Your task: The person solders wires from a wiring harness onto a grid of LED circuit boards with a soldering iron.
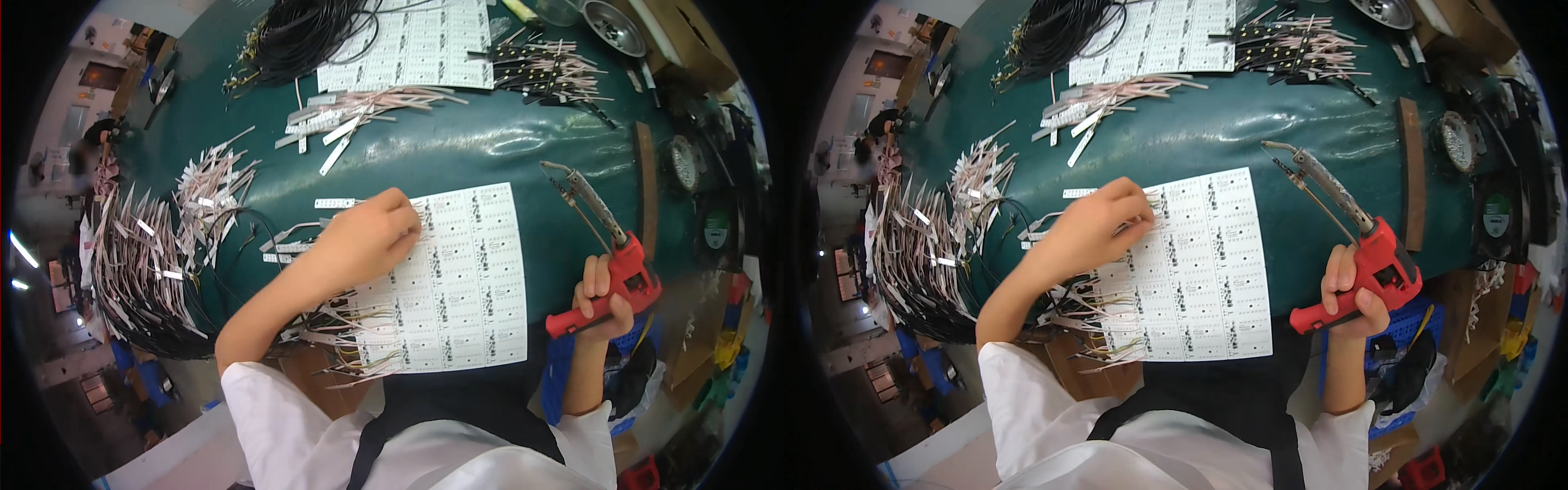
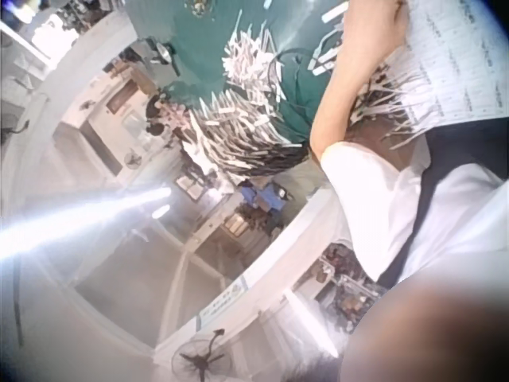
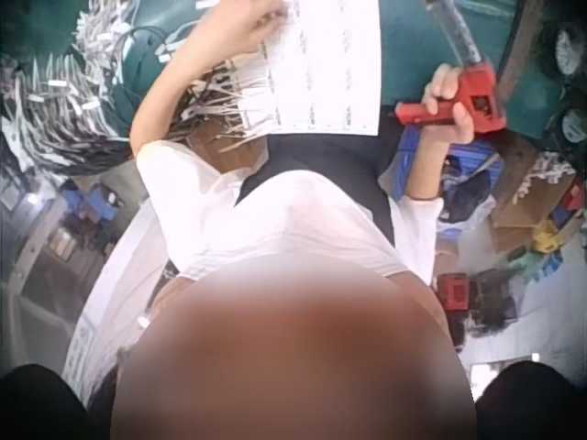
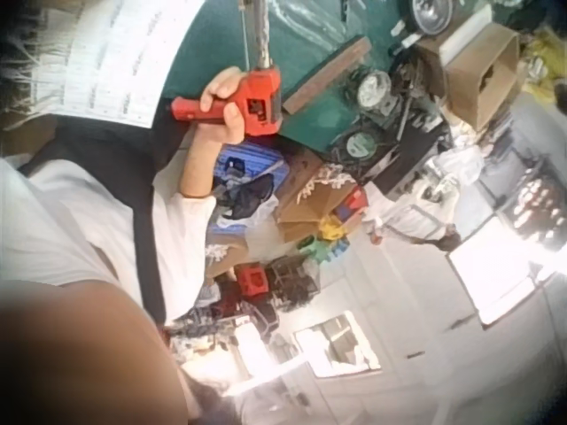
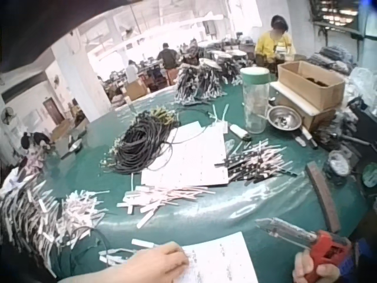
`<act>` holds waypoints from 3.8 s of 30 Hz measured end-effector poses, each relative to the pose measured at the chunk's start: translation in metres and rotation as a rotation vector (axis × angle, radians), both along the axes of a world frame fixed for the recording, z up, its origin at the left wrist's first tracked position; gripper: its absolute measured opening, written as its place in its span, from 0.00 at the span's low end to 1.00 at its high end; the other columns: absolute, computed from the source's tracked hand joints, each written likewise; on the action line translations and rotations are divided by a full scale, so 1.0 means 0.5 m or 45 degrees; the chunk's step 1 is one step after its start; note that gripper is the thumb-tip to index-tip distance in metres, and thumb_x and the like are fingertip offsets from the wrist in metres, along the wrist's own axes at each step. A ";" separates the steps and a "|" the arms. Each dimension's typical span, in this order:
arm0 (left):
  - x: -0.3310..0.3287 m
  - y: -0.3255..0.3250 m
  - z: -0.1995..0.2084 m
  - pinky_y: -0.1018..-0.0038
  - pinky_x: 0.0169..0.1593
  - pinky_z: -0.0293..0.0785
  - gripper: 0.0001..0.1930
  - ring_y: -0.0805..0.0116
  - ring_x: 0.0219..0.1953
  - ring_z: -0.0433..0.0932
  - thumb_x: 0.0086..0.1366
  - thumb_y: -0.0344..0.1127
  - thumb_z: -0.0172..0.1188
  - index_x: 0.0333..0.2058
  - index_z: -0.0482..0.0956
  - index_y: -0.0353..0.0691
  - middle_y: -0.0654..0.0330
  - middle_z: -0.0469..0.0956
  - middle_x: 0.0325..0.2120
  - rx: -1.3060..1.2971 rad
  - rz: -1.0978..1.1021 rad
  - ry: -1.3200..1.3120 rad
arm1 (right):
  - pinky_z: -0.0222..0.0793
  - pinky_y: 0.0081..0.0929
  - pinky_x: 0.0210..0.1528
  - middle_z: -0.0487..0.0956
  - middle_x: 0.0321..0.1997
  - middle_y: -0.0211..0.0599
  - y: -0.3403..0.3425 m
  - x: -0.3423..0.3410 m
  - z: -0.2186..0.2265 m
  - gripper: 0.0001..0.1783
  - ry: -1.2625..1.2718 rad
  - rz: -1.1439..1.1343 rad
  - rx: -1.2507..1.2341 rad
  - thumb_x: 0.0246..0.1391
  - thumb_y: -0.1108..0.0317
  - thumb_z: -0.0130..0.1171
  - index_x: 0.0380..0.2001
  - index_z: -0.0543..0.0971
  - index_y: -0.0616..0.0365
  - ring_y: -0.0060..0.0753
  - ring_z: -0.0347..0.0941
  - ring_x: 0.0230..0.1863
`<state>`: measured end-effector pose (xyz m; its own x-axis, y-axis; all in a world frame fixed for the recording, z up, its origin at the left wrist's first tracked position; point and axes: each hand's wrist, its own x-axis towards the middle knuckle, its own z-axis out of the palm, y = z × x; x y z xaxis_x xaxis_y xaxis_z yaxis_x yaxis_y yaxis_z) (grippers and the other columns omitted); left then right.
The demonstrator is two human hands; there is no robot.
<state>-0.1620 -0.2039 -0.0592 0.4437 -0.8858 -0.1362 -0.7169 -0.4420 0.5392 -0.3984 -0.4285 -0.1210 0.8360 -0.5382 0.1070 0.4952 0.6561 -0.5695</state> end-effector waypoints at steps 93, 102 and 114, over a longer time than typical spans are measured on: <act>0.199 0.129 0.219 0.68 0.38 0.70 0.08 0.60 0.32 0.74 0.53 0.24 0.57 0.34 0.78 0.38 0.58 0.77 0.30 -0.606 -0.101 -0.434 | 0.68 0.15 0.29 0.64 0.31 0.35 0.005 0.001 -0.014 0.41 -0.314 -0.041 0.139 0.49 0.73 0.54 0.65 0.49 0.64 0.26 0.59 0.34; 0.107 0.390 0.132 0.66 0.49 0.67 0.09 0.59 0.41 0.76 0.55 0.24 0.56 0.36 0.79 0.40 0.57 0.78 0.36 0.468 -0.001 -0.479 | 0.69 0.15 0.28 0.65 0.31 0.36 0.001 -0.006 -0.019 0.39 -0.270 0.014 0.147 0.49 0.73 0.54 0.63 0.51 0.66 0.26 0.61 0.34; 0.371 -0.140 -0.086 0.62 0.38 0.73 0.13 0.52 0.32 0.78 0.56 0.38 0.59 0.30 0.79 0.31 0.45 0.77 0.28 -0.241 0.461 -0.695 | 0.68 0.14 0.29 0.62 0.31 0.33 0.010 0.001 -0.003 0.43 -0.207 -0.038 0.122 0.49 0.77 0.53 0.66 0.46 0.65 0.25 0.58 0.34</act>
<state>0.0238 -0.2742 -0.1021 0.6780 -0.6549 0.3338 -0.7326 -0.6393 0.2338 -0.3980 -0.4236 -0.1224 0.7956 -0.5764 0.1864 0.5953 0.6871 -0.4165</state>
